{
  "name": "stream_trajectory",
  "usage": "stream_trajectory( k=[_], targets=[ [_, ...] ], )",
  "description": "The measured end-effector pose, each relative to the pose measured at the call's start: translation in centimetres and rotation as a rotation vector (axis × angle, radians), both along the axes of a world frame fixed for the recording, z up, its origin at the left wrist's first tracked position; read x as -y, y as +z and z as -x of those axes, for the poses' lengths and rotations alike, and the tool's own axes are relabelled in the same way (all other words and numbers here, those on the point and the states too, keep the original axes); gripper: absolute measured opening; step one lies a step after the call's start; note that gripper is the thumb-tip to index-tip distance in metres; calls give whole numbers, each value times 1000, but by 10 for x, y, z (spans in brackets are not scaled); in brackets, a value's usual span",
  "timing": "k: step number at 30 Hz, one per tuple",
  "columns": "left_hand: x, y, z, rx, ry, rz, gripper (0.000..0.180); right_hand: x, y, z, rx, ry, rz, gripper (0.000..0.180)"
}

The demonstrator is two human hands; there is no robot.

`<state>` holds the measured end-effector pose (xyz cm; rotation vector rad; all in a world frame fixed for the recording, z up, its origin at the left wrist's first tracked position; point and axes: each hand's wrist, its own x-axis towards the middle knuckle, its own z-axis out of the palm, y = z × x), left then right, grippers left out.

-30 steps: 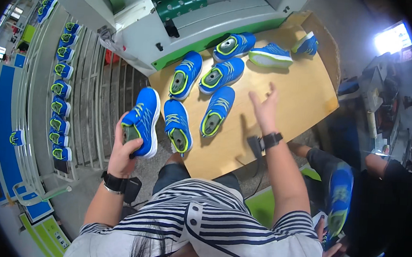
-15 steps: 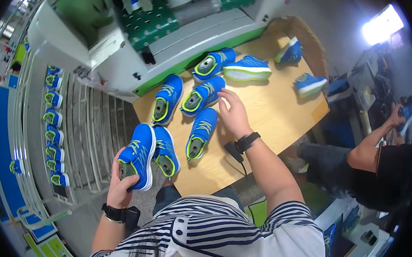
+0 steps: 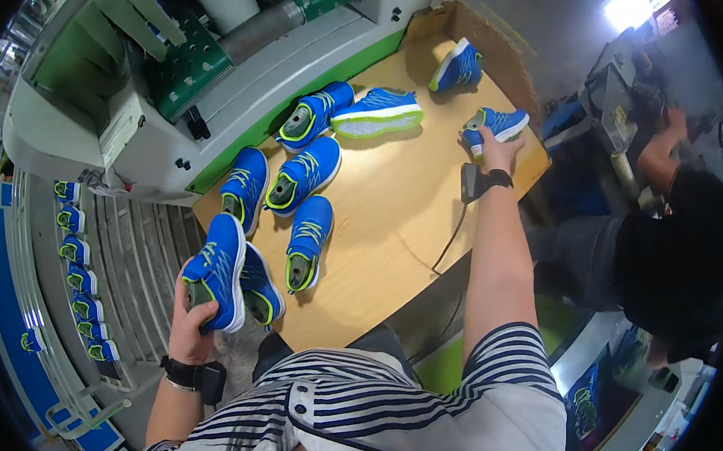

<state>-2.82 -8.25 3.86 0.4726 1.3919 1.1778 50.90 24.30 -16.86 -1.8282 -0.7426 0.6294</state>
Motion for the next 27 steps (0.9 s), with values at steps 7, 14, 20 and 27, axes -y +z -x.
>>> stream_trajectory(
  k=[7,14,20,27],
  targets=[
    [-21,3,-14,47,-68,-3,88,191,31,43,-645,215,196,61],
    [-35,-5,-15,43,-145,-14,86,283,37,128,-108,354,-111,66],
    [-62,-6,-32,5,-199,-215,85,240,44,171,-50,266,52,94],
    [-111,-10,-49,-867,-205,-572,85,280,46,169,-8,333,-17,81]
  ],
)
